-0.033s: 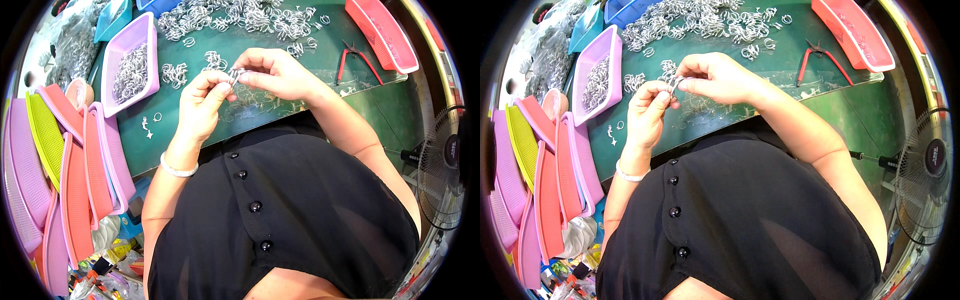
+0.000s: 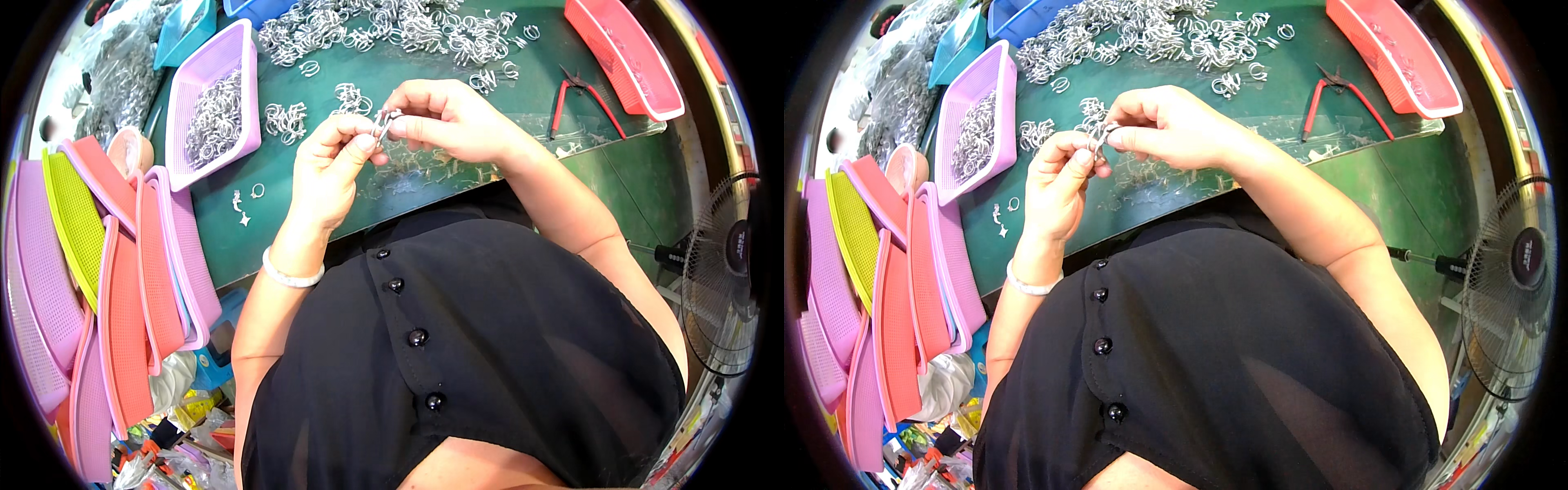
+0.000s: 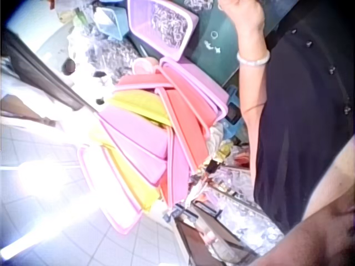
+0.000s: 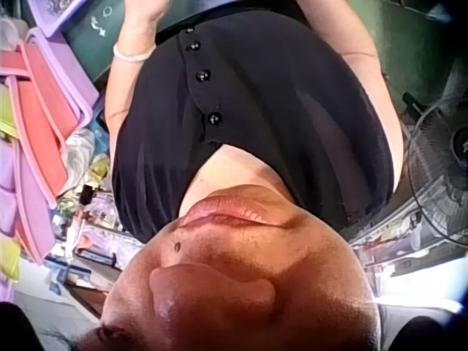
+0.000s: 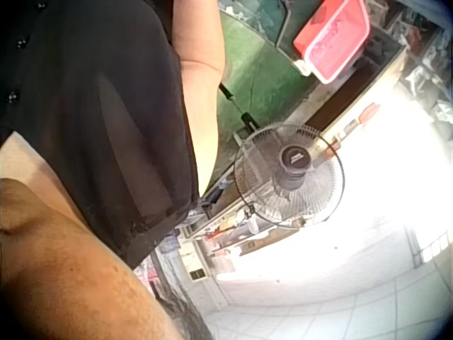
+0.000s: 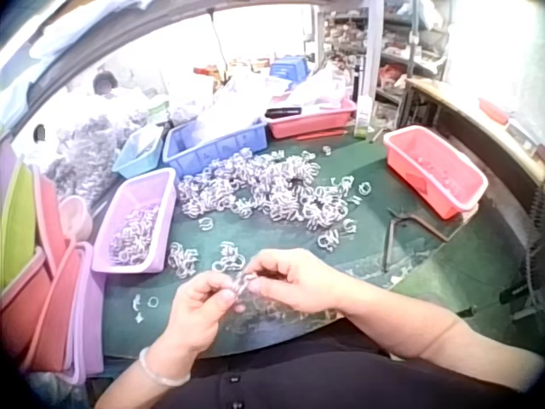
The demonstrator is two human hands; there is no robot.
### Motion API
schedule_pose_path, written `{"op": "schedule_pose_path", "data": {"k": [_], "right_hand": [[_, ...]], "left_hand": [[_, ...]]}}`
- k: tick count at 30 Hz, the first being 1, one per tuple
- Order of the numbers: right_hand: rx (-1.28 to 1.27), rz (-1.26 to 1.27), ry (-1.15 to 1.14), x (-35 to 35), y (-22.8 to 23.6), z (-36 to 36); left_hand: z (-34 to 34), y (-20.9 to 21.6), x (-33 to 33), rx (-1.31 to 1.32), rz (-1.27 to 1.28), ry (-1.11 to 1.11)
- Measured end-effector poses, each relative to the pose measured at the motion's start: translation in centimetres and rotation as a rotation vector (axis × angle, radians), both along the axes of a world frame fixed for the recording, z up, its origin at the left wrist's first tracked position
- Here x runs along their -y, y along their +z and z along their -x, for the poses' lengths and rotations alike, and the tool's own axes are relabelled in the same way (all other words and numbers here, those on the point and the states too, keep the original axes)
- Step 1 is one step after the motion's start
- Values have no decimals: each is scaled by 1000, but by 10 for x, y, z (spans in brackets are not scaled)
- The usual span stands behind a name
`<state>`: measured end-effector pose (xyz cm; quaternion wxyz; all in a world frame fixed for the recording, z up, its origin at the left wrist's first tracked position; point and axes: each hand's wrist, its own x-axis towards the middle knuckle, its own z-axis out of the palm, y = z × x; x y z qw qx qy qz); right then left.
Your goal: The person repeatedly picks up small metal rings and star-shaped charms from a green work surface and interlinks them by hand to form small keychain assemblies. The person handles the components one at a time, occasionally placing finished assemblies back on the table.
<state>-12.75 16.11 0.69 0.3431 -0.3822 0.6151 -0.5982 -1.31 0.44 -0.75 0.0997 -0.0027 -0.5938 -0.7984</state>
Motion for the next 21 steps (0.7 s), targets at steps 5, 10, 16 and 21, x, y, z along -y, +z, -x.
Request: {"op": "schedule_pose_path", "data": {"k": [5,10,16,21], "right_hand": [[38,13,29,1,2,-1],[-40,9,21,0,-2,0],[-39,-52,11,1,-1,0],[23,-139,8,1,3,0]], "left_hand": [[2,-5,6,38,-231,-102],[1,3,5,154,-106,-92],[0,9,-1,244,-132,15],[0,2,3,183,-63,73]]}}
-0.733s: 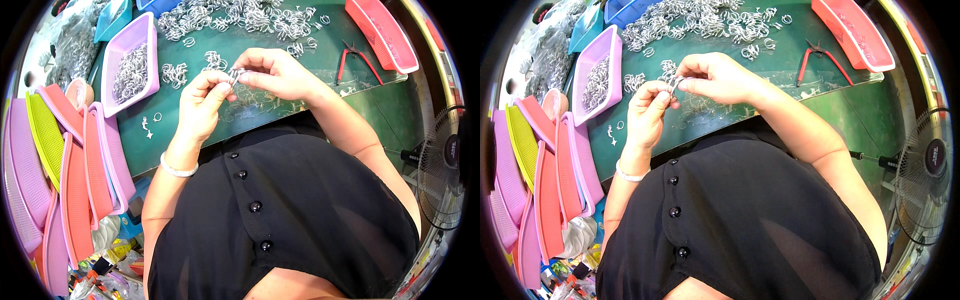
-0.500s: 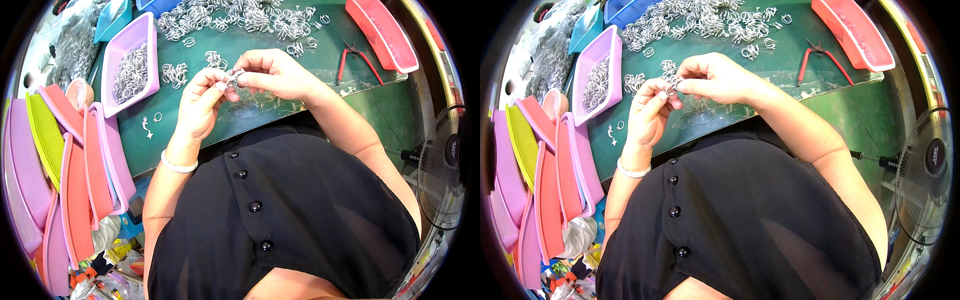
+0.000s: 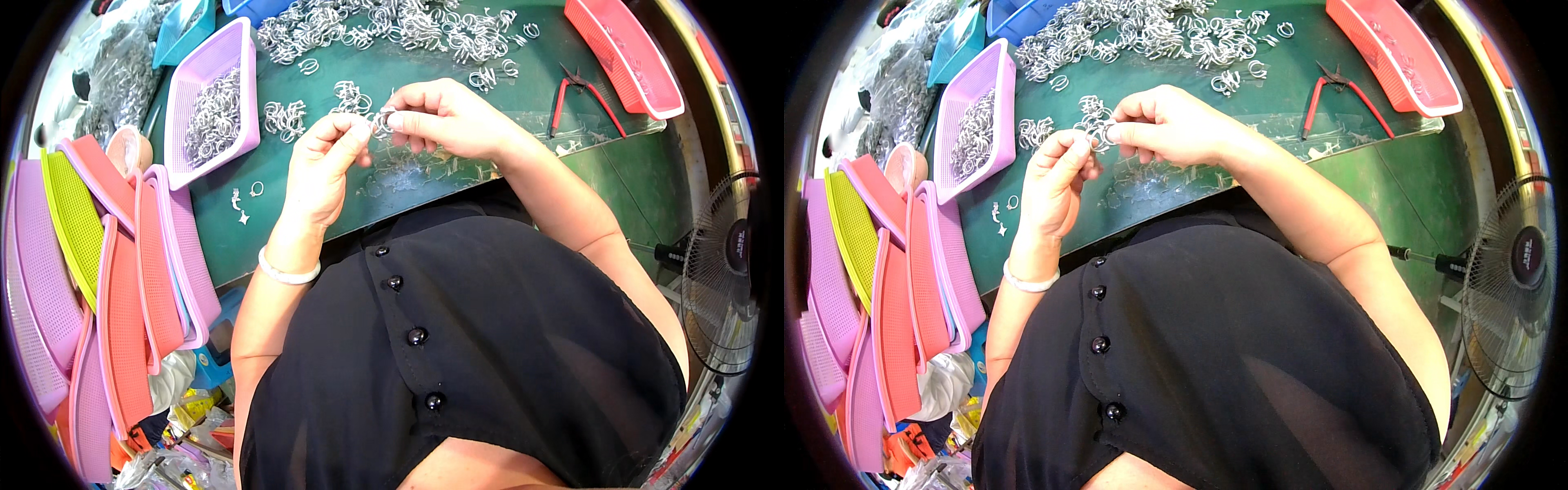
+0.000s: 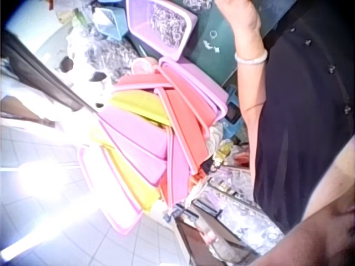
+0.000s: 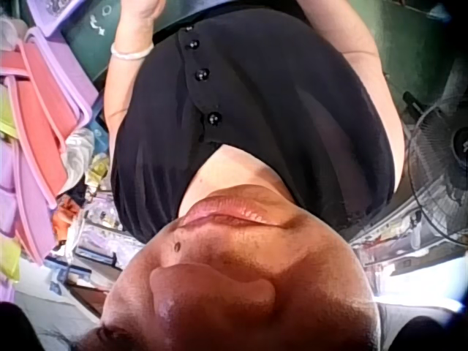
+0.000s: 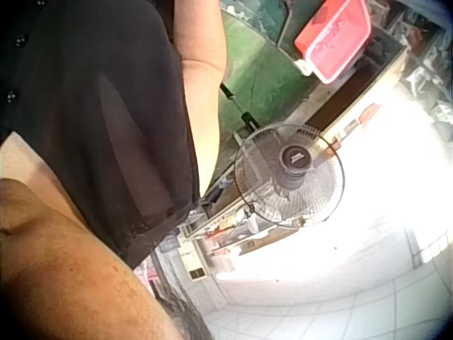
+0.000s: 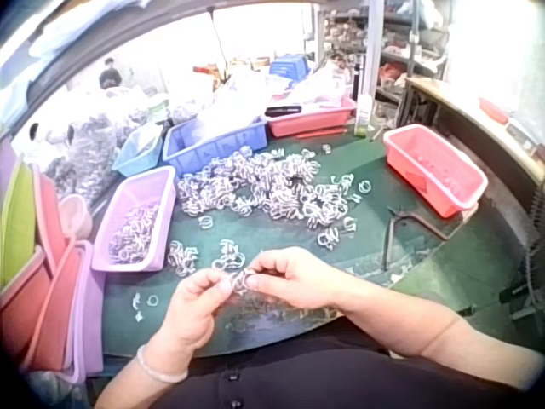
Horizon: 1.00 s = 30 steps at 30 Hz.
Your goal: The person repeatedly picks up small metal rings and star-shaped charms from a green work surface and interlinks them by hand to form small keychain assemblies. The person handles the components one at a time, occasionally placing finished assemblies back on the table.
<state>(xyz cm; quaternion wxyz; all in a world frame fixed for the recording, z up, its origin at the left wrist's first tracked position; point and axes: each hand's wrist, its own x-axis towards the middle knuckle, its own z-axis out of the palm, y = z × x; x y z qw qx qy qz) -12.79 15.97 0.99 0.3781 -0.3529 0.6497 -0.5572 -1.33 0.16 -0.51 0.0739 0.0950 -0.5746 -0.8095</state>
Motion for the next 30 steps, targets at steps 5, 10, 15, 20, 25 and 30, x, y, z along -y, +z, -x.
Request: {"op": "schedule_pose_path", "data": {"k": [5,10,15,20,25,30], "right_hand": [[149,6,62,0,-8,3],[87,100,78,-1,-1,0],[-64,245,77,5,-17,2],[-175,166,24,7,-13,-2],[-196,100,61,5,-5,0],[-209,107,95,7,-7,3]], "left_hand": [[-1,1,2,-5,-50,-68],[-1,6,4,26,-69,-58],[0,10,5,21,-58,-67],[0,13,5,36,-19,-50],[3,18,14,90,108,-118],[9,22,23,166,164,-206]]}}
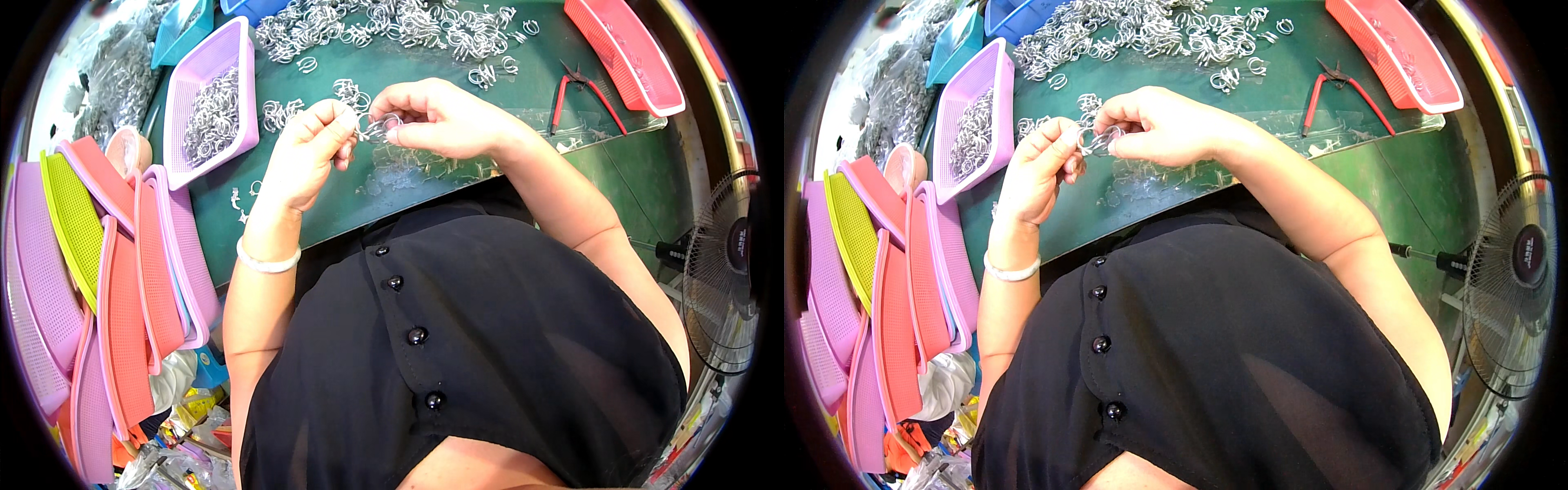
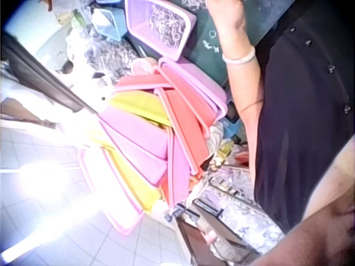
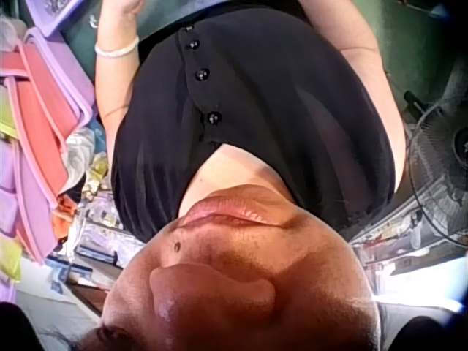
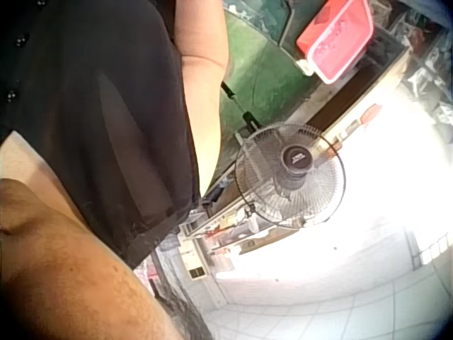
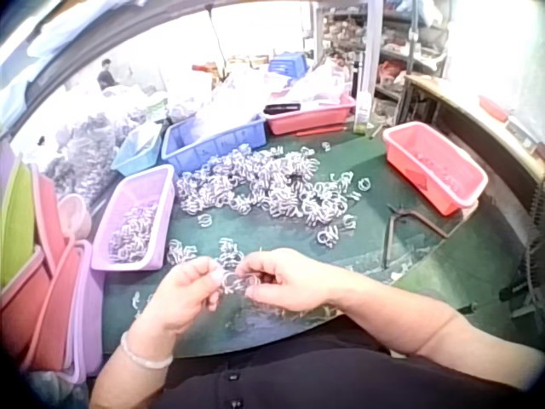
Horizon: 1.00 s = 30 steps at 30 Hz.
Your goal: The person repeatedly picks up small metal rings and star-shaped charms from a green work surface and interlinks them by hand to form small keychain assemblies. The person handles the components one at a time, occasionally placing finished assemblies back on the table.
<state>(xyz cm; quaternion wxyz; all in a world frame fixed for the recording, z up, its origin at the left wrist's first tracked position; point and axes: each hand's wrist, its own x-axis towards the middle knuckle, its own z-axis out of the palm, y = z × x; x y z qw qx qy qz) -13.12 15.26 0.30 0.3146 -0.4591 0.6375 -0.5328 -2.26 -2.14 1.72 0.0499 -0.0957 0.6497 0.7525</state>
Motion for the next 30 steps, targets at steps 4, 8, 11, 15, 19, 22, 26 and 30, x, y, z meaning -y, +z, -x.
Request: {"op": "schedule_pose_path", "data": {"k": [4,8,11,15,19,22,26,30], "right_hand": [[94,-13,18,1,-2,0],[278,-25,-16,2,1,-3],[272,22,-43,2,-1,-5],[142,97,-66,3,-5,-7],[-30,87,-171,1,-1,-12],[-264,139,-240,3,1,-14],[-473,225,-258,5,0,-13],[-612,192,-199,4,6,-10]], "left_hand": [[2,-3,3,-9,-41,-6],[2,-5,5,-16,-59,7],[1,-5,5,-9,-74,18],[1,-4,5,-18,-74,15],[-1,-5,6,-28,-83,-15],[-1,-7,7,-1,-117,-32],[-1,-12,9,22,-187,-45],[-1,-11,9,93,-136,-96]]}}
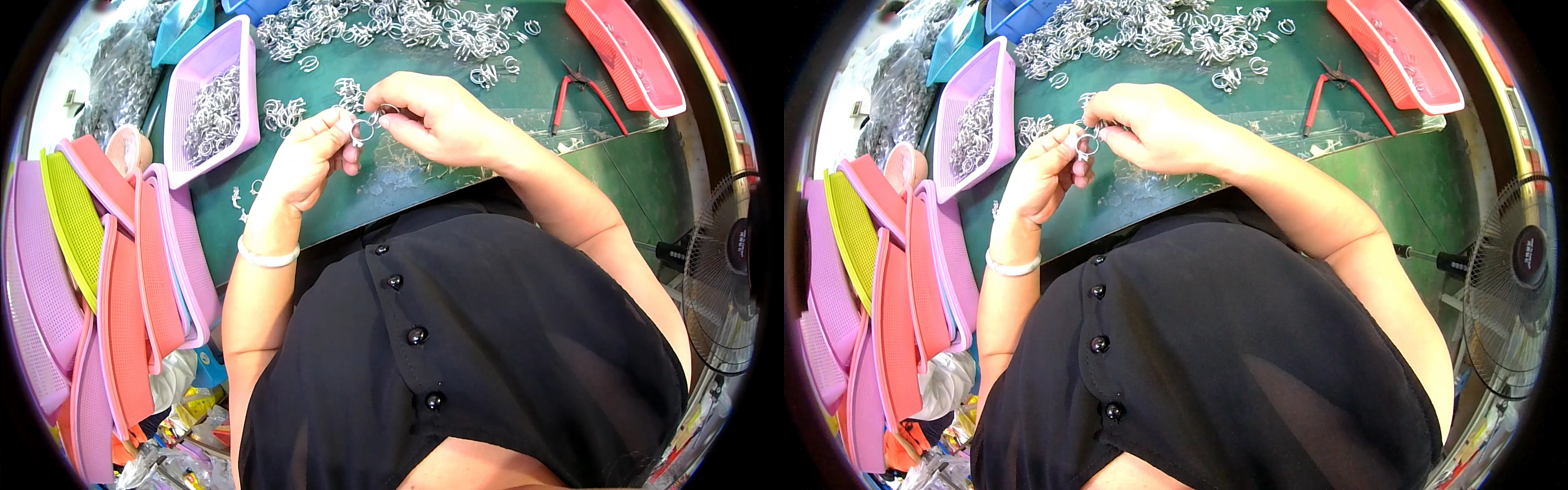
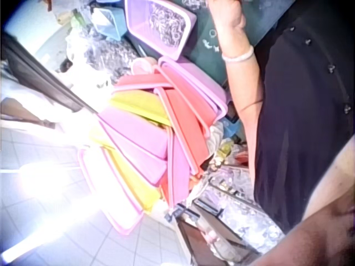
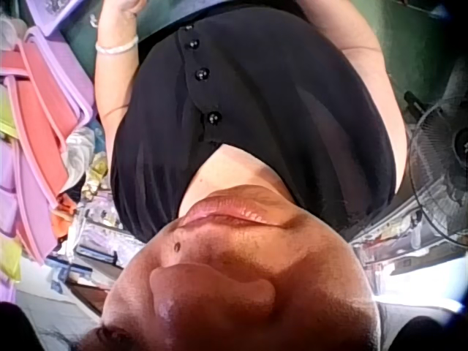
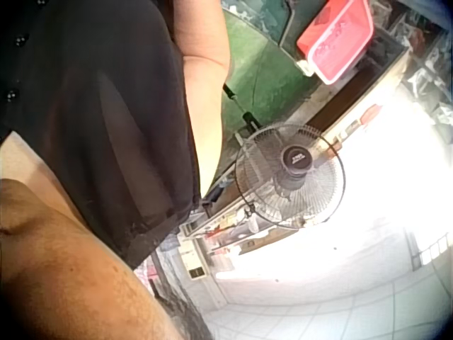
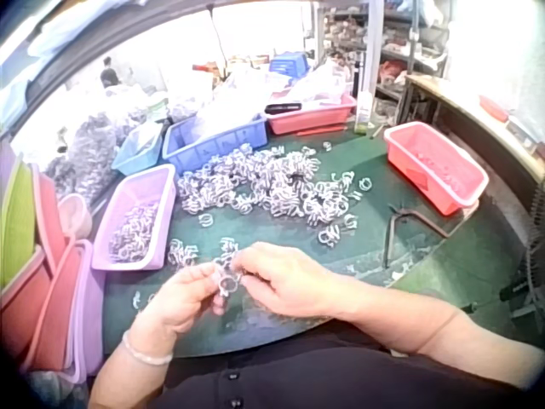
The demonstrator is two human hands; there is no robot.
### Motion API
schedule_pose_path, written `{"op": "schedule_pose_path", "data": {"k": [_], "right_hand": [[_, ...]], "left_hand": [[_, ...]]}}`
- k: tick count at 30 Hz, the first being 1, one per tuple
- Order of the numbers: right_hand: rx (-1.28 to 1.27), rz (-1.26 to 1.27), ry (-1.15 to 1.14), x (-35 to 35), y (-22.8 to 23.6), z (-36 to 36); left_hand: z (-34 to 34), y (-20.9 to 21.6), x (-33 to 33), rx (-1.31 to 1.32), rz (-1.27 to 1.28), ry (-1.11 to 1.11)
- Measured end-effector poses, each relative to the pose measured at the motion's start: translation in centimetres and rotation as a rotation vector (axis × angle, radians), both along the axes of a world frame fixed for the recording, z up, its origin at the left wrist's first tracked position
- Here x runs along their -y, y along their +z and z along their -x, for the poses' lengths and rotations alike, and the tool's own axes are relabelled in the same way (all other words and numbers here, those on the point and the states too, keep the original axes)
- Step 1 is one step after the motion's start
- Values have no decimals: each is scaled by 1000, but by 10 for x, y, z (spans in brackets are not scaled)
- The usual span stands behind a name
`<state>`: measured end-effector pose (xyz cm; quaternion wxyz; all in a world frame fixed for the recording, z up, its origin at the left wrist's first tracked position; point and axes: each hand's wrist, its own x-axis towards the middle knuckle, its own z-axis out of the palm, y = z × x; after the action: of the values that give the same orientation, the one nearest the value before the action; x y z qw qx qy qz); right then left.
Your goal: The person repeatedly picks up small metal rings and star-shaped charms from a green work surface and interlinks them by hand to form small keychain assemblies. The person handles the components one at a time, occasionally placing finished assemblies back on the table.
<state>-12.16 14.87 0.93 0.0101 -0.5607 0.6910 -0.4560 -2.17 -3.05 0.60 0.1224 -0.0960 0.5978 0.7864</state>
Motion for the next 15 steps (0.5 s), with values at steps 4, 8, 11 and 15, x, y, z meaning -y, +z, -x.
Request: {"op": "schedule_pose_path", "data": {"k": [4,8,11,15], "right_hand": [[-85,-108,42,1,7,7],[-149,-200,45,2,14,12],[-122,-237,72,3,19,16],[-12,-283,194,4,25,23]], "left_hand": [[0,0,-6,39,91,66],[0,7,-12,34,153,199],[0,10,-15,-70,375,160],[0,7,-16,-103,386,135]]}}
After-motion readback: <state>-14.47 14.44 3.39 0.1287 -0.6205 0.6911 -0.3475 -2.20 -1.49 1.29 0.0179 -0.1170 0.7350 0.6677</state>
